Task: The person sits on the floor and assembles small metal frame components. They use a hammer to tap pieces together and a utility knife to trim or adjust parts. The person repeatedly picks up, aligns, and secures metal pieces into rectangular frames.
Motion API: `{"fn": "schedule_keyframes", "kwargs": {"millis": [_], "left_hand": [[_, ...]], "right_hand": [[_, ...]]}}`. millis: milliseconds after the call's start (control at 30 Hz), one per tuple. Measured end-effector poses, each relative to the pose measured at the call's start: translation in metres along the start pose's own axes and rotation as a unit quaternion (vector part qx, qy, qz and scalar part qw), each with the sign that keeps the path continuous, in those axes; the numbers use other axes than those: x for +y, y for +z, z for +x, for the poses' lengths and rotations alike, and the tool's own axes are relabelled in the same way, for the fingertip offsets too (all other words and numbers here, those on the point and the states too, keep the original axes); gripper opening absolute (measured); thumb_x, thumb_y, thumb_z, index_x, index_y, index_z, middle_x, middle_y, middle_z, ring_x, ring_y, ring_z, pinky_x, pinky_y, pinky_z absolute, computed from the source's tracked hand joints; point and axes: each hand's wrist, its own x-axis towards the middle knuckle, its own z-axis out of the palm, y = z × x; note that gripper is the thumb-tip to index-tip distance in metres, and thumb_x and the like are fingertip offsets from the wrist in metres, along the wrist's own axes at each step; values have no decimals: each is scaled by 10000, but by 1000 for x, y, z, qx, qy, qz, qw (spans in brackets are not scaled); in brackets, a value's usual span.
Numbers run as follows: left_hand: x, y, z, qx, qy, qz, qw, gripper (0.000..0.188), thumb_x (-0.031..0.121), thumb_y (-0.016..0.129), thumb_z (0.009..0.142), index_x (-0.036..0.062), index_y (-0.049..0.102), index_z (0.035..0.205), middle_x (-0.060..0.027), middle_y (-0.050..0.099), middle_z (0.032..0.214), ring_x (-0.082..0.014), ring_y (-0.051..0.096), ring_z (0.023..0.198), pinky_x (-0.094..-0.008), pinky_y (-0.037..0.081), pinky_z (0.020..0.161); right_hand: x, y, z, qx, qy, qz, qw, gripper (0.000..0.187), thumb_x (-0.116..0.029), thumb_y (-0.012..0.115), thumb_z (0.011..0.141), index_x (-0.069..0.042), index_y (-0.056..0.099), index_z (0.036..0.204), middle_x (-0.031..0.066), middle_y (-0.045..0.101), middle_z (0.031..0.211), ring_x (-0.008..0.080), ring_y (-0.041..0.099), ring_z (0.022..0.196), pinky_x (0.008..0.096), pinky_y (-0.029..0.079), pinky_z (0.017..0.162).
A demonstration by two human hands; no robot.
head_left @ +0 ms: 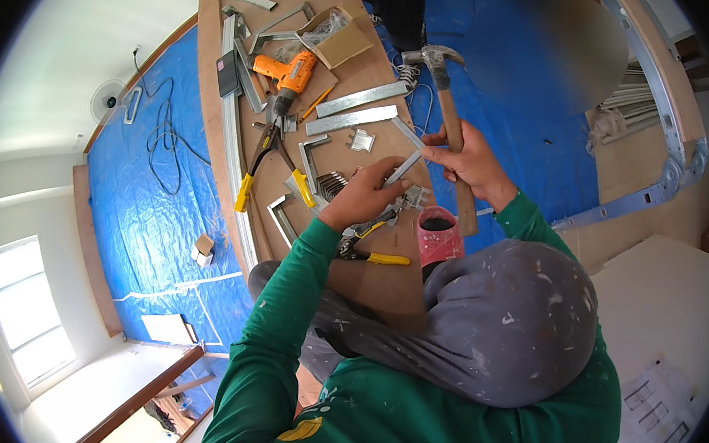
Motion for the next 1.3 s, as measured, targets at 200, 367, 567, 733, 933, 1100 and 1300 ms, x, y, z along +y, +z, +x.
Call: {"fn": "schedule_keyframes", "kwargs": {"millis": [200,367,567,733,933,1100,1300], "left_hand": [[-40,-5,-28,205,35,317,925,392,260,659,1037,9,605,1333,-76,690,805,-154,660,744,-385,535,702],[-40,-22,-80,236,-31,0,971,398,311,719,1020,-3,654,1255,-28,667,777,-113,612,703,-341,504,653],[-26,-29,-135,346,-75,22,935,392,375,800,962,-12,743,933,31,606,712,-56,513,674,-289,430,608],[1,-30,-188,411,-32,-59,909,386,339,801,967,-20,723,849,66,530,679,-43,415,661,-311,369,576],[-10,-44,-228,438,15,-89,894,344,299,786,988,-25,739,882,77,585,722,-23,440,702,-300,399,598],[10,-40,-232,469,73,-96,875,417,357,798,967,-32,719,838,31,561,641,-64,438,631,-339,404,558],[-22,-41,-243,483,21,-75,872,395,339,786,972,-43,743,879,-23,572,618,-75,459,608,-350,429,558]], "right_hand": [[-18,-2,-14,-58,12,-73,996,258,-328,656,1069,-84,572,1060,-6,636,765,55,509,561,242,394,470],[-40,9,-24,-151,-118,-314,930,355,-362,600,1093,-19,589,1002,116,616,727,205,529,568,359,422,546],[-103,85,-27,-227,-210,-451,837,385,-353,591,1088,24,582,1009,243,598,784,407,540,659,441,452,637],[-148,138,-30,-261,-277,-514,769,373,-336,590,1090,22,574,988,262,610,831,412,572,683,451,464,633],[-225,187,-51,-177,-225,-272,919,402,-350,584,1092,21,530,948,250,562,773,396,550,672,456,462,636],[-184,204,-57,-336,-330,-587,658,330,-368,515,1136,-68,561,1004,20,542,725,99,500,582,257,393,514],[-233,215,-72,-209,-190,-338,898,320,-357,567,1111,-63,589,988,-11,543,750,109,513,592,321,415,551]]}}
